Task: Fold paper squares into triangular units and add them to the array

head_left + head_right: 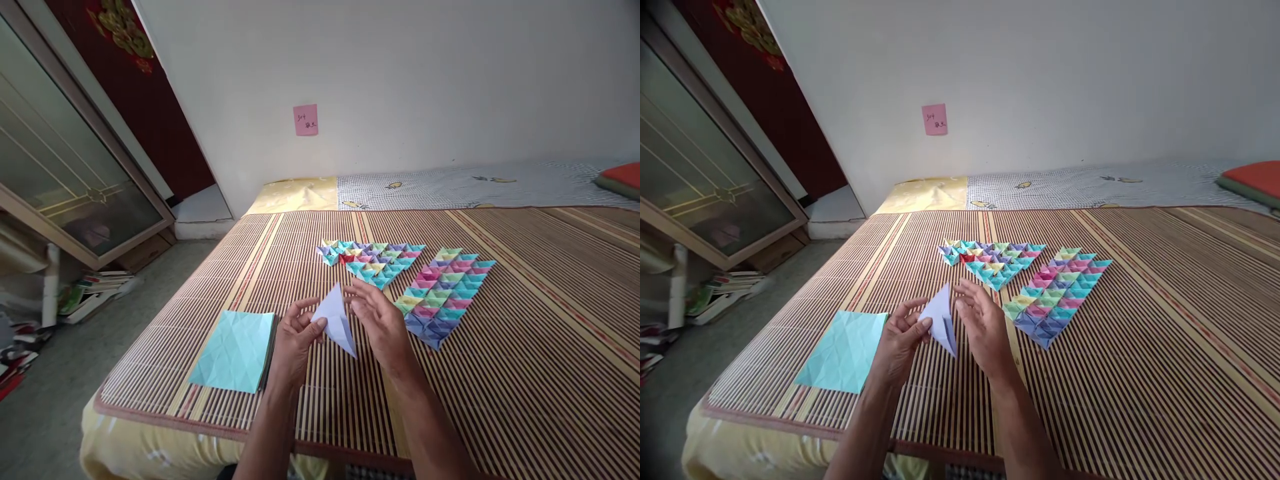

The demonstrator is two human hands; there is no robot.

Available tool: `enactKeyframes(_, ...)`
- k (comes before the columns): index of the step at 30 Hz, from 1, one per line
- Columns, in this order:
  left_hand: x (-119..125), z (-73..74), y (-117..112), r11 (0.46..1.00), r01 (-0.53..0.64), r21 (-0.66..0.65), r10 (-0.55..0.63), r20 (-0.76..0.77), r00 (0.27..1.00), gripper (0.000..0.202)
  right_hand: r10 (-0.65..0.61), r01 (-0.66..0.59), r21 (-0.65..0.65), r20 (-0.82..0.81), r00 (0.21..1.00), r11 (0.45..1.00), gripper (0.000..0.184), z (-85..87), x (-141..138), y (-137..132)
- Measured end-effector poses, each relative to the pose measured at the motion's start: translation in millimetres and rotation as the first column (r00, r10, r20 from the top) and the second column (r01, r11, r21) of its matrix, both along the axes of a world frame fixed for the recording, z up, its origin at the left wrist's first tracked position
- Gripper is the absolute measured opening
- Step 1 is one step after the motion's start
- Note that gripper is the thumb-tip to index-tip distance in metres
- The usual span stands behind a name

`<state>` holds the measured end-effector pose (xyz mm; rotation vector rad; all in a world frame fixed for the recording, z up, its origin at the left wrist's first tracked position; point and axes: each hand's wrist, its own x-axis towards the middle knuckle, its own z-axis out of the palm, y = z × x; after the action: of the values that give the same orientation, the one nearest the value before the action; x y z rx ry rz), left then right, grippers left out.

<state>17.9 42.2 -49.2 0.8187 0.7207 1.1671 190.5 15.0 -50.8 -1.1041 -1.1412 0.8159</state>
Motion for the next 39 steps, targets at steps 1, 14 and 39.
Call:
enactKeyframes(1,0.1,-0.7,1.1,0.998,-0.057,0.037,0.058,-0.025,0.998,0.048,0.012,-0.014,-0.043,-0.044,0.999,0.999,0.048,0.2,-0.1,-0.5)
enactKeyframes(14,-3.0,1.9,6.4,0.991,0.121,0.050,-0.112,-0.148,0.983,0.032,0.295,-0.258,-0.166,0.264,0.918,0.952,0.014,33.7,-1.8,8.7)
enactKeyframes(39,-25.7,7.4,3.3,0.908,0.401,0.122,-0.359,-0.266,0.894,0.021,0.405,-0.386,-0.161,0.108,0.908,0.908,0.014,42.8,0.1,-8.8)
